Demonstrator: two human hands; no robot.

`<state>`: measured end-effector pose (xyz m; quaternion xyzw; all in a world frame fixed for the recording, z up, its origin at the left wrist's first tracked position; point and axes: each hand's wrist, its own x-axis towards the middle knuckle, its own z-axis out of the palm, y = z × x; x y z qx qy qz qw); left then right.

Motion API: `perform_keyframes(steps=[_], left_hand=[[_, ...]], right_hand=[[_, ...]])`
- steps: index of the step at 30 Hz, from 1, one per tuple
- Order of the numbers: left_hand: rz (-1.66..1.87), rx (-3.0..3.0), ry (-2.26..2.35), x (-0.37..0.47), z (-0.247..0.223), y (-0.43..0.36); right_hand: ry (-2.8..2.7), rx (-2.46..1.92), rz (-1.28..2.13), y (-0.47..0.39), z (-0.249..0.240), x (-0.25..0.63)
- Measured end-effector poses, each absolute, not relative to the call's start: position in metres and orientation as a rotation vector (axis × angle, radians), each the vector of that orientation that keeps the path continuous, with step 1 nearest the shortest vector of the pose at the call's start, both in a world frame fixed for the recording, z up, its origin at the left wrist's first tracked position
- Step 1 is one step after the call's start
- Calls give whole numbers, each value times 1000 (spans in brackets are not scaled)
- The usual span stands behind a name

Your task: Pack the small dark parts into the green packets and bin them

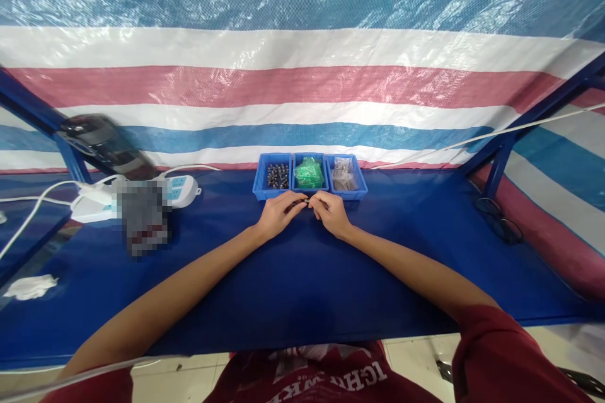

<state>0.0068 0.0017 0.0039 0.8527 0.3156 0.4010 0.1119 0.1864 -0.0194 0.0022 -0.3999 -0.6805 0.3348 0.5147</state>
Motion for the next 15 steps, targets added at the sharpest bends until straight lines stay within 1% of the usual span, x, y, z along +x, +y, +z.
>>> perform_keyframes(steps=[15], left_hand=[[1181, 2505, 934, 7, 5, 1]], right_hand=[[-1665, -967, 774, -20, 2, 187]])
